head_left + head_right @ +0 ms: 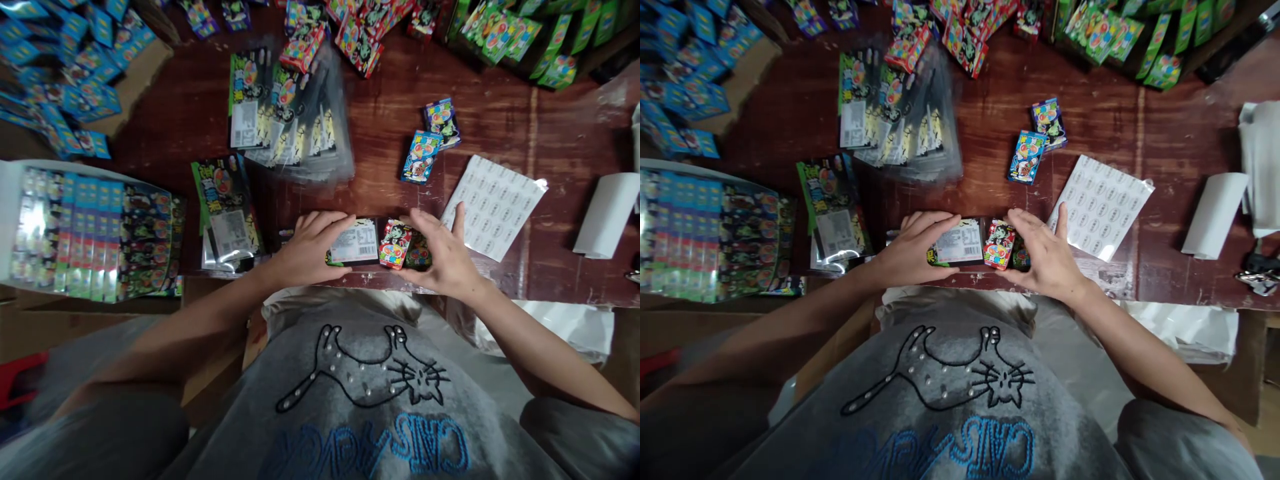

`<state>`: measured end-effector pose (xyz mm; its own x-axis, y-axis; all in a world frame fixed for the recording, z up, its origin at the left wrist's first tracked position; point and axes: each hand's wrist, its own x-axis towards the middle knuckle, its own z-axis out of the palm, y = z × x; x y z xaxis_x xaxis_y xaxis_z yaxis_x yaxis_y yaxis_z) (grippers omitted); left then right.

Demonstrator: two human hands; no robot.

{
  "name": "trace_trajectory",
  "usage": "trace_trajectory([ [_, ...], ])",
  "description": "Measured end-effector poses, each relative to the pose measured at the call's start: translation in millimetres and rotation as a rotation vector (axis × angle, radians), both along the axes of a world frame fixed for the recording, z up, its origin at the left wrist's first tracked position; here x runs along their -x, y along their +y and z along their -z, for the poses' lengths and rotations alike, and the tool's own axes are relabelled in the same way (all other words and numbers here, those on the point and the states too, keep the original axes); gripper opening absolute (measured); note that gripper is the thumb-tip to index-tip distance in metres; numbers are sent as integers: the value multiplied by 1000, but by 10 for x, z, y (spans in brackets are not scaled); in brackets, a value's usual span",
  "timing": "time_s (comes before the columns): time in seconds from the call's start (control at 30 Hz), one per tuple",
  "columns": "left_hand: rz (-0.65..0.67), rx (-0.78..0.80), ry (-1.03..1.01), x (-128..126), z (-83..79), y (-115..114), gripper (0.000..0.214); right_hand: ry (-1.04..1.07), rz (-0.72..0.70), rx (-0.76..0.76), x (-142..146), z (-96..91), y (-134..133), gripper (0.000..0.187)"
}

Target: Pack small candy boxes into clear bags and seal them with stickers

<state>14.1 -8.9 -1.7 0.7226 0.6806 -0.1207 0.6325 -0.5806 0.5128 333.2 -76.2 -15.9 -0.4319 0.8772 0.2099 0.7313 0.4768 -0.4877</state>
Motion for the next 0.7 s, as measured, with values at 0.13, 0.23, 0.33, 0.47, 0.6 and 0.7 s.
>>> trace_trajectory([
  [0.13, 66, 9, -24, -1, -37, 11, 91, 27, -129, 96, -20, -44, 58, 116],
  [0.23, 102, -14, -23, -24, -42, 10, 89, -4, -199, 140, 18, -52, 153, 124],
  [0.33, 72, -29, 27, -27, -39, 18, 91, -65, -178, 127, -49, -114, 215, 132],
  [0.47, 82, -33, 75, -5, -35, 42, 93, -198, -185, 144, -324, -235, 229, 117],
  [0.6, 102, -39, 56, -19, -10, 51, 94, -113, -213, 64, -386, -229, 282, 70],
  [0.7, 99, -41, 36, -47, 20, 34, 96, -8, -262, 24, -262, -156, 373, 64],
])
